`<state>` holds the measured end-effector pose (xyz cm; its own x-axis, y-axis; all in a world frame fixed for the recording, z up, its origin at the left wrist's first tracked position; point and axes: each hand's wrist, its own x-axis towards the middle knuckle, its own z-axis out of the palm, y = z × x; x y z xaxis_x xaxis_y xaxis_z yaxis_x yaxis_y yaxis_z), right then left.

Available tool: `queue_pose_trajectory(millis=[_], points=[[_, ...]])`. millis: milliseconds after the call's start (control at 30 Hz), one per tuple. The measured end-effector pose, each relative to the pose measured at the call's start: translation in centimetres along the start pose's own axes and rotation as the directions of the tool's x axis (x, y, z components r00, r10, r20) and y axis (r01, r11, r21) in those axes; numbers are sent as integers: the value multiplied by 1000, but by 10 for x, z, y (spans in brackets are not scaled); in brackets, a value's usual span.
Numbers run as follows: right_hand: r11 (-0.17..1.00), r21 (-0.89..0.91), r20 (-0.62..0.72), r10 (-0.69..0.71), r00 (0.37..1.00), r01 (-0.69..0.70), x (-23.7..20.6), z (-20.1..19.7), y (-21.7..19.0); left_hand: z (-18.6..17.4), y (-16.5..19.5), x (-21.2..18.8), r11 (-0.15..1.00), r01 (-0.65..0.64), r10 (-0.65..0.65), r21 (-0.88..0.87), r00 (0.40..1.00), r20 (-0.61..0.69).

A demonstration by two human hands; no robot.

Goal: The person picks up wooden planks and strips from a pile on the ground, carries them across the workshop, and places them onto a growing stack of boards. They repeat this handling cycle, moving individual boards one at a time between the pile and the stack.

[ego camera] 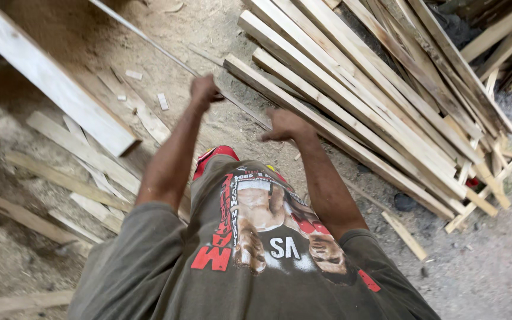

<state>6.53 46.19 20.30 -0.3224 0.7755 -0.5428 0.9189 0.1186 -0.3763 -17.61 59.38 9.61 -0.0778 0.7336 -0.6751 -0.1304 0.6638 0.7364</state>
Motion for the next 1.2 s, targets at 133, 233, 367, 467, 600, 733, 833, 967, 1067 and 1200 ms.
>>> queue_pose_trajectory(millis=[133, 233, 367, 467, 600, 733, 833, 967, 1067, 1200], points=[[963, 198, -44, 197, 979, -185, 65, -2, -23, 39, -68, -27, 995, 15, 20, -103, 944, 330], [967, 76, 181, 227, 957, -243, 75, 14, -8, 23, -75, -39, 994, 105, -95, -6, 916, 391], [926, 99, 266, 328, 907, -364, 60, 44, 44, -33, -8, 4, 959, 179, -111, -219, 951, 289], [903, 75, 232, 397, 888, -423, 57, 61, 71, -46, 30, 41, 917, 289, -189, -274, 922, 338], [810, 93, 194, 556, 808, -579, 58, 42, 89, 2, 34, 67, 914, 305, -197, -269, 911, 362], [698, 132, 106, 696, 710, -704, 54, -24, 100, 60, 41, 76, 905, 303, -137, -298, 871, 471], [783, 154, -250, 620, 743, -602, 69, -80, 88, 109, 62, 77, 908, 258, -50, -331, 849, 526], [807, 115, -425, 567, 705, -580, 88, -147, 81, 170, 95, 68, 890, 207, 45, -406, 846, 531], [778, 64, -385, 597, 704, -624, 93, -192, 104, 207, 120, 70, 873, 210, 53, -440, 857, 513], [724, 114, -311, 676, 668, -680, 94, -232, 138, 253, 136, 70, 912, 182, -2, -367, 898, 440]])
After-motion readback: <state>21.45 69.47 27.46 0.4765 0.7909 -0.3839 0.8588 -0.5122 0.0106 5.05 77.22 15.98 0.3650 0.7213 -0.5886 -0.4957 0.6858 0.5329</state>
